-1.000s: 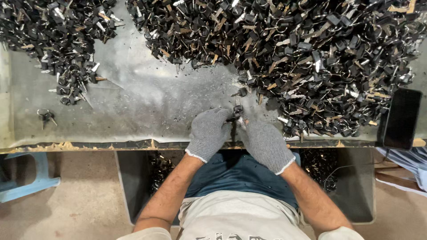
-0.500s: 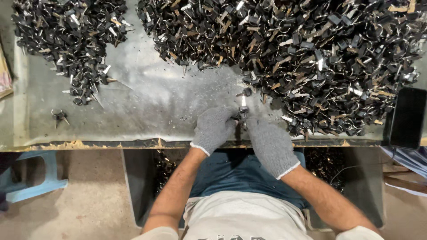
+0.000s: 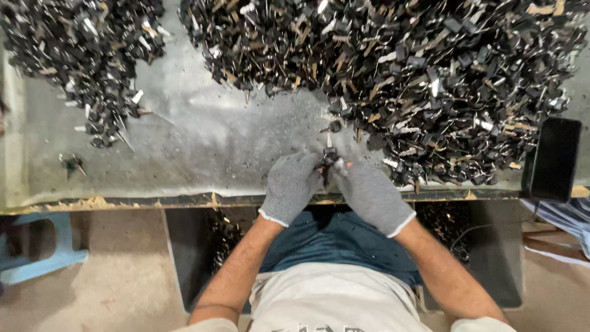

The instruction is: The person, wearing gray work gloves, picks small black metal parts one at a time from a large pile on a workbench, briefly handles and turns each piece, and drops it into a bin below the table. The person continues this sorting cycle throughout the episode, occasionally reaching back into the pile for more parts.

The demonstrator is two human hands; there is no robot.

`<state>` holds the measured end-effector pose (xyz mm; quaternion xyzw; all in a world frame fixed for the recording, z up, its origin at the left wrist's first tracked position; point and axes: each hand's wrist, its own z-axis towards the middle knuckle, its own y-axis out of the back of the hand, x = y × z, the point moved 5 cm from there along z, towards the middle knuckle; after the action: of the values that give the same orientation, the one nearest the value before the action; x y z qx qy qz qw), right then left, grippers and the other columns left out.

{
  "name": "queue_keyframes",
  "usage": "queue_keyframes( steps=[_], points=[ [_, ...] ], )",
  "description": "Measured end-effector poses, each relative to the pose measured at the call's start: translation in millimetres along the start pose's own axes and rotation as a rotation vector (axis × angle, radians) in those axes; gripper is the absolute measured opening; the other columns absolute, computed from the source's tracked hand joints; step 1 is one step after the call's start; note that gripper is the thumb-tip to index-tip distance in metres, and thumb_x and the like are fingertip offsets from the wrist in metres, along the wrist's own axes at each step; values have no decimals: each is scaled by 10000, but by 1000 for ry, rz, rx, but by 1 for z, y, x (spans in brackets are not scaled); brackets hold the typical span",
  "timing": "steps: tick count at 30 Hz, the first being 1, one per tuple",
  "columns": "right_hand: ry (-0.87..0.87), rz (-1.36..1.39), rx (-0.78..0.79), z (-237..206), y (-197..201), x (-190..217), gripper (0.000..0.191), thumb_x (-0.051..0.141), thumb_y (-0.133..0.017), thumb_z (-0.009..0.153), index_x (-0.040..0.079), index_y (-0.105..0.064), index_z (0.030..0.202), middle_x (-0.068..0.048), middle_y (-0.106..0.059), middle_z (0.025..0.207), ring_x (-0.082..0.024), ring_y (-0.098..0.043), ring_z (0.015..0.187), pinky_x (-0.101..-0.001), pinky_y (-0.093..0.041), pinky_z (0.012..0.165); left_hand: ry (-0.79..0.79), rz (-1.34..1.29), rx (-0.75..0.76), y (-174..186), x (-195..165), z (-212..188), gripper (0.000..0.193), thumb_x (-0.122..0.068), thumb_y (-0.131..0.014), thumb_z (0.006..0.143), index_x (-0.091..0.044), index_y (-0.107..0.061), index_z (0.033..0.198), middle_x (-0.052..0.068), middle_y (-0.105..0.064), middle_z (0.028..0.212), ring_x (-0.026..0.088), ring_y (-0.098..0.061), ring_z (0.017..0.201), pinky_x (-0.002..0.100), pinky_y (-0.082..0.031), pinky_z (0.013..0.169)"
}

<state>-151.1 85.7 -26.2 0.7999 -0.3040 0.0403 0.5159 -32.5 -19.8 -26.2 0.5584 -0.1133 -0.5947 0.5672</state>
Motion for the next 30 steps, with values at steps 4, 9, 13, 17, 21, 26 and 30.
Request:
queue_keyframes(
  steps=[4, 9, 13, 17, 21, 26, 30],
  points=[
    [-4, -259, -322, -2, 9, 16, 501, 228, -543, 935, -84, -498, 1325, -311, -630, 1216, -373, -739, 810, -535, -599, 694, -5, 38, 56, -8, 0, -4, 197, -98, -707, 859, -81, -650, 1047, 133, -689, 950, 343, -681, 933, 463, -532, 850],
    [485, -294, -671, -10, 21, 32, 435, 255, -564, 899, -73, -491, 1175, -383, -558, 1381, -450, -730, 1022, -438, -633, 813, -12, 39, 63, -11, 1, -4, 216, -82, -691, 847, -70, -655, 1060, 128, -679, 956, 334, -681, 955, 463, -532, 859],
    [2, -278, -320, 1, 6, 18, 534, 179, -562, 918, -88, -518, 1378, -295, -638, 1215, -361, -736, 753, -565, -583, 637, -54, 39, 19, -9, -2, -4, 210, -76, -693, 859, -59, -646, 1063, 140, -678, 977, 344, -673, 952, 465, -529, 854],
    [59, -192, -149, 0, 7, 17, 222, 160, -497, 1071, -14, -618, 1138, -162, -708, 774, -309, -720, 678, -486, -599, 624, -70, 40, 34, -8, -3, -3, 238, -81, -695, 848, -62, -649, 1081, 135, -691, 973, 336, -683, 933, 467, -530, 833],
    [-7, -141, -160, -4, 9, 4, 413, 221, -533, 1041, -38, -497, 1361, -145, -675, 706, -285, -710, 534, -413, -584, 460, 140, -121, 111, -8, 9, -5, 363, -140, -736, 835, -23, -634, 1163, 133, -694, 915, 355, -670, 866, 482, -523, 774],
    [104, -411, -571, -17, -6, 26, 401, 128, -604, 840, -11, -587, 1216, -164, -715, 840, -290, -715, 597, -425, -591, 479, -94, -19, -23, -8, 0, -6, 355, -63, -671, 799, -46, -639, 1152, 154, -688, 988, 362, -682, 954, 472, -539, 843],
    [-76, -68, -225, -2, -23, 12, 270, 144, -556, 1009, -66, -553, 1179, -220, -720, 804, -354, -740, 722, -452, -620, 595, -77, -11, 34, -13, 2, -6, 301, -24, -667, 819, -99, -671, 1110, 151, -692, 969, 371, -677, 936, 467, -546, 843]
  ],
)
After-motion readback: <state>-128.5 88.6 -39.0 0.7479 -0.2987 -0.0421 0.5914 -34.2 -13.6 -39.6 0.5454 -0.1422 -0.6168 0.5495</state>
